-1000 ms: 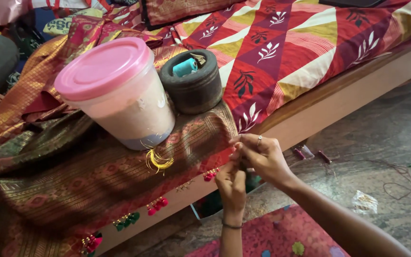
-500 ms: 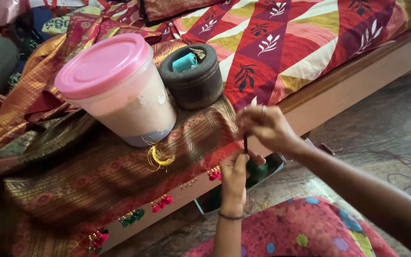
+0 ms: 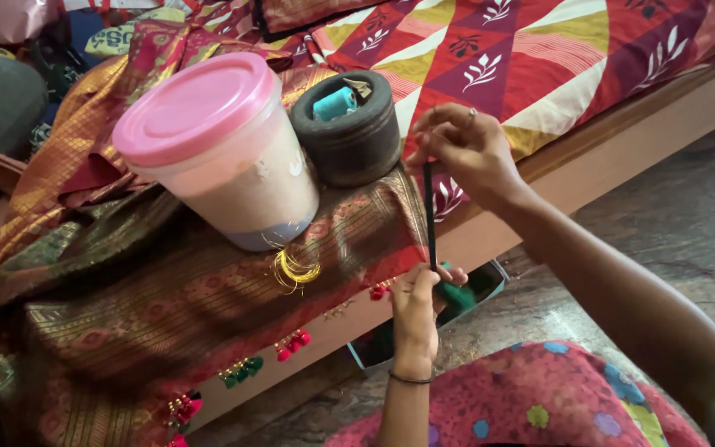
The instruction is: Attaching decorative tassels and beads to the border of a fabric using a needle and thread.
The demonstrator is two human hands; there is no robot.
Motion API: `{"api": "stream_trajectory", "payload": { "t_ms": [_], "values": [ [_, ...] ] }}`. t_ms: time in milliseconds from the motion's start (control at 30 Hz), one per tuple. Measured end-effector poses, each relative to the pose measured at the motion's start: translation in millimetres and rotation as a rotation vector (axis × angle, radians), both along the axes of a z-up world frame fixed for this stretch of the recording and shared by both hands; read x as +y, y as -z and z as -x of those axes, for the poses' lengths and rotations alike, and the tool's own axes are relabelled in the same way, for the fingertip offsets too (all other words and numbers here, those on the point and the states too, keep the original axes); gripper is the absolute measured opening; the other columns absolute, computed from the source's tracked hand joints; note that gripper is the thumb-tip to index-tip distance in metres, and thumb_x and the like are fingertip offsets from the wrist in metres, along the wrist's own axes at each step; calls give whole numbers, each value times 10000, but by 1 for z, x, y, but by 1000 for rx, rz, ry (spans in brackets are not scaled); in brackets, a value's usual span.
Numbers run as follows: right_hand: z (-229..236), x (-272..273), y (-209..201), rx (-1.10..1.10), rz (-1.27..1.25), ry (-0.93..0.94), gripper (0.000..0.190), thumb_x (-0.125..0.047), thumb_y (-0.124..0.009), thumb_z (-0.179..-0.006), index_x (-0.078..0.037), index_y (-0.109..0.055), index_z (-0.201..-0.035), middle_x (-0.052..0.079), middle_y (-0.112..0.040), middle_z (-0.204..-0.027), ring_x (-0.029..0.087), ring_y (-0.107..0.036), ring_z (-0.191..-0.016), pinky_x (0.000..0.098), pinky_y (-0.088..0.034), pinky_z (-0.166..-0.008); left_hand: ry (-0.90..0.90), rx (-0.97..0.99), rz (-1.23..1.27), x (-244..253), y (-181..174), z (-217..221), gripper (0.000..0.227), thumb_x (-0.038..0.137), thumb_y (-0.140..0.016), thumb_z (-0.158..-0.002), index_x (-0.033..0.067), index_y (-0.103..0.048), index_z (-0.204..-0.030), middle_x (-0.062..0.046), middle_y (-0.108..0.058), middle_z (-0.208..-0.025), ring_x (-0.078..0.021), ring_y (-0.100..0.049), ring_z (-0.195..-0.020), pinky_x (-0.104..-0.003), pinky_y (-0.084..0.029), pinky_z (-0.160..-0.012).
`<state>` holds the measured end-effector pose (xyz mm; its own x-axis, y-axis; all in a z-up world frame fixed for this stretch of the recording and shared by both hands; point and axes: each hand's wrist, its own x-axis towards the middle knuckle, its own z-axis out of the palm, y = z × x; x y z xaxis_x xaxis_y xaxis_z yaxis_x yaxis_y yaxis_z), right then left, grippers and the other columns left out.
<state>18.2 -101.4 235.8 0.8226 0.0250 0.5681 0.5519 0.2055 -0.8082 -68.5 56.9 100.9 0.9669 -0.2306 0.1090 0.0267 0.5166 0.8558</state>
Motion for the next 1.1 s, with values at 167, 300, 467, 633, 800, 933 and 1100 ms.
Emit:
{"api": "stream_trajectory", "payload": {
  "t_ms": [167, 300, 467, 633, 800, 933, 1100],
  "values": [
    [-17, -2, 0, 76, -17, -29, 104, -61, -590, -1060, 6, -620, -1134, 75, -698, -949, 166, -741, -887, 338, -665, -836, 44, 63, 50, -2, 3, -2, 198, 53, -486, -924, -22, -651, -843, -161, -731, -898, -241, -735, -876, -353, -590, -863],
    [-27, -5, -4, 135, -68, -35, 113, -86, -595, -1047, -26, -621, -1139, 68, -703, -899, 166, -754, -866, 337, -665, -812, 50, 199, 62, 4, 5, -3, 204, 48, -467, -900, -19, -655, -857, -154, -735, -900, -246, -755, -860, -360, -606, -840],
    [-29, -5, -9, 91, -1, 9, 123, -119, -606, -1069, -30, -625, -1153, 71, -715, -888, 165, -758, -844, 302, -624, -734, 41, 111, 26, 12, -3, -3, 232, 52, -460, -930, -36, -671, -889, -153, -724, -898, -232, -745, -844, -357, -622, -845],
    [-23, -9, -12, 69, -91, -93, 123, -130, -624, -1067, -39, -623, -1149, 75, -710, -870, 161, -750, -836, 327, -685, -787, 64, 63, -43, 18, 1, -5, 235, 48, -464, -940, -46, -671, -883, -154, -734, -885, -240, -740, -817, -343, -605, -807],
    [16, -19, -21, 93, -151, -107, 168, -113, -634, -1060, -22, -603, -1197, 99, -725, -900, 200, -755, -857, 365, -646, -821, -49, -103, -152, 26, -1, 5, 193, -18, -523, -963, -68, -707, -993, -131, -734, -881, -194, -725, -810, -306, -585, -807],
    [100, -43, 1, 108, -233, -251, 151, -98, -627, -1093, -23, -578, -1215, 106, -635, -813, 246, -703, -791, 431, -597, -738, -196, -257, -383, 21, -25, 28, 207, -13, -539, -1012, -67, -691, -1142, -114, -751, -922, -150, -733, -856, -279, -579, -814],
    [189, -49, 57, 164, 207, -460, 95, -65, -669, -962, 9, -696, -909, 168, -795, -817, 277, -821, -745, 417, -688, -646, -404, -345, -451, 6, -2, 30, 204, -11, -550, -1015, -31, -495, -1209, -122, -785, -1038, -152, -756, -870, -292, -594, -784]
  ]
}}
